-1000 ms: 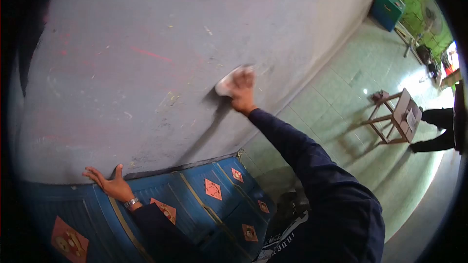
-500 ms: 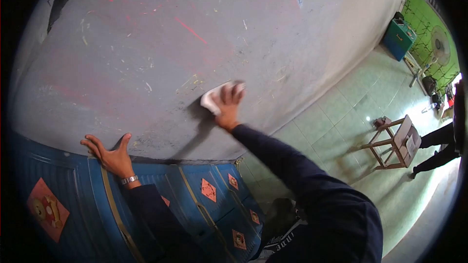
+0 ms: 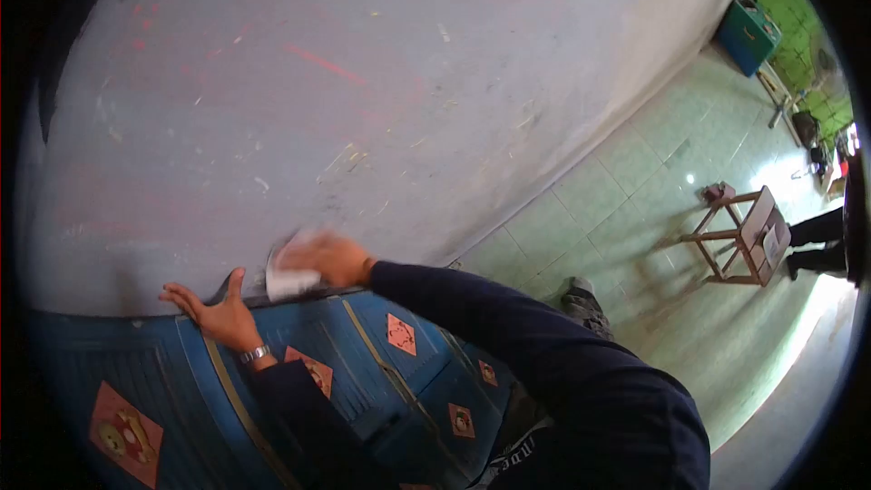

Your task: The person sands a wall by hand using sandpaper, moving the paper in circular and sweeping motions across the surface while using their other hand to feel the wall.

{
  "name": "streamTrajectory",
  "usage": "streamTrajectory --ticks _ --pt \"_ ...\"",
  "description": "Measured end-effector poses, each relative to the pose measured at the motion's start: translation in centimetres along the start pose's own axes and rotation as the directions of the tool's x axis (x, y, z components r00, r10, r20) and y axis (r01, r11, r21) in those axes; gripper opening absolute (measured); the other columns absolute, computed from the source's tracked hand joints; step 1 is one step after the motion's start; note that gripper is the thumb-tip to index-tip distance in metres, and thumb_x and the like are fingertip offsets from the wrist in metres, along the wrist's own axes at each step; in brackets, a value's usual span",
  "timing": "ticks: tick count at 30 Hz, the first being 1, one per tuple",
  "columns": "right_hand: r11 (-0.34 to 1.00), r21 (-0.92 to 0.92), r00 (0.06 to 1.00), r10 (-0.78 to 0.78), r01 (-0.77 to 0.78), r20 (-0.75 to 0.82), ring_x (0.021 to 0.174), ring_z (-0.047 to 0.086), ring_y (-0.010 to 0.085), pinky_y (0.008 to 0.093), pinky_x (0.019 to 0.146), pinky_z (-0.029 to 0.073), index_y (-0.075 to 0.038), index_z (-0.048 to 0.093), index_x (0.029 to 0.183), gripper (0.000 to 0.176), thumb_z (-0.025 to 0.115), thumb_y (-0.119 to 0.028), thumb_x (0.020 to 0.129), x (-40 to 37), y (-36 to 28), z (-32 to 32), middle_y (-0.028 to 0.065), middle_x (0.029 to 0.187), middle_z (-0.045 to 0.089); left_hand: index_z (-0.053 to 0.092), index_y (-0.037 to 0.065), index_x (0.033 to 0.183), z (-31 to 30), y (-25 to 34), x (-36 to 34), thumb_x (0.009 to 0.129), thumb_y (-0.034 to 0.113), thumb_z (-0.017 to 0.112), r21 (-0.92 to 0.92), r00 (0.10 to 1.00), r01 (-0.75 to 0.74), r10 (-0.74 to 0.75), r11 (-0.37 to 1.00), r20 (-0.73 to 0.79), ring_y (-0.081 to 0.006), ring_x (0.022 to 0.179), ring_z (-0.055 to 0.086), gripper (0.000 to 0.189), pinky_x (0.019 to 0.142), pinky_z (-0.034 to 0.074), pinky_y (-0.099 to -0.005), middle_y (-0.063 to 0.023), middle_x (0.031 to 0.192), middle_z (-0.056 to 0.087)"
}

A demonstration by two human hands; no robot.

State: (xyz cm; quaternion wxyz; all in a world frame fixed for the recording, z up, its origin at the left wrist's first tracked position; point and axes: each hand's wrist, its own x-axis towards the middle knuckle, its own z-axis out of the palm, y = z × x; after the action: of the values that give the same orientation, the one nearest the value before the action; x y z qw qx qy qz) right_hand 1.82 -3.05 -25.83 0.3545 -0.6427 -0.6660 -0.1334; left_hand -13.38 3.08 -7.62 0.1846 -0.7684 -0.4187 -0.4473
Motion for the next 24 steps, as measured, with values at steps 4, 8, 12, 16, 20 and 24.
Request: streamTrajectory --ticks 4,8,12,16,20,24 --pt "0.879 -0.451 0.923 -0.290 0.153 -0.251 0.152 0.012 0.0306 0.0726 0.111 0.005 -0.039 0.040 0.149 0.068 0.062 -0.040 0.085 -1.4 3.8 1.1 0.0031 0.159 0.034 0.037 0.004 0.150 -0.4 -1.7 0.1 0.063 0.037 0.092 0.090 0.995 -0.085 0.080 0.992 0.058 -0.0357 0.145 0.030 0.108 0.115 0.035 -0.0415 -0.0235 0.158 0.026" --pt "0.849 0.378 0.669 0.525 -0.368 -0.526 0.151 0.018 0.0286 0.0696 0.114 0.001 -0.042 0.038 0.149 0.067 0.059 -0.033 0.086 -0.6 1.6 1.0 -0.0056 0.162 0.027 0.034 0.005 0.152 0.4 -2.9 0.1 0.064 0.040 0.091 0.091 0.991 -0.131 0.128 0.987 0.033 -0.0352 0.145 0.030 0.110 0.116 0.034 -0.0402 -0.0232 0.158 0.026" --pt "0.888 -0.458 0.905 -0.235 0.051 -0.354 0.150 0.023 0.0234 0.0712 0.114 -0.002 -0.041 0.045 0.146 0.060 0.056 -0.033 0.088 -1.2 2.3 1.2 -0.0042 0.161 0.030 0.030 0.009 0.154 -0.1 -1.9 0.3 0.063 0.044 0.090 0.132 0.997 -0.054 0.046 0.990 0.062 -0.0357 0.145 0.029 0.115 0.114 0.037 -0.0425 -0.0223 0.158 0.025" --pt "0.928 0.148 0.750 0.365 -0.343 -0.551 0.151 0.016 0.0342 0.0690 0.114 0.000 -0.037 0.046 0.146 0.065 0.054 -0.019 0.084 -6.5 14.7 -8.0 0.0039 0.160 0.034 0.030 0.009 0.154 0.3 -2.0 0.2 0.063 0.041 0.091 0.125 0.999 -0.030 0.024 0.992 0.043 -0.0359 0.144 0.030 0.114 0.114 0.038 -0.0429 -0.0219 0.159 0.024" --pt "0.795 0.462 0.520 0.607 -0.394 -0.601 0.152 0.008 0.0384 0.0743 0.110 -0.003 -0.032 0.042 0.150 0.073 0.057 -0.024 0.079 -0.4 5.7 -2.8 0.0139 0.163 0.022 0.031 0.009 0.153 0.8 -2.3 0.4 0.063 0.035 0.091 0.161 0.997 -0.075 0.075 0.984 0.007 -0.0362 0.143 0.032 0.112 0.113 0.040 -0.0423 -0.0223 0.158 0.024" --pt "0.842 0.519 0.974 -0.033 0.148 -0.225 0.151 0.021 0.0203 0.0533 0.122 0.012 -0.034 0.045 0.147 0.061 0.053 -0.024 0.088 -2.3 4.0 -0.3 -0.0004 0.159 0.034 0.030 0.007 0.153 -0.2 -0.3 0.4 0.061 0.035 0.092 0.119 0.998 0.014 -0.022 0.993 0.061 -0.0357 0.144 0.029 0.114 0.113 0.039 -0.0410 -0.0241 0.159 0.021"
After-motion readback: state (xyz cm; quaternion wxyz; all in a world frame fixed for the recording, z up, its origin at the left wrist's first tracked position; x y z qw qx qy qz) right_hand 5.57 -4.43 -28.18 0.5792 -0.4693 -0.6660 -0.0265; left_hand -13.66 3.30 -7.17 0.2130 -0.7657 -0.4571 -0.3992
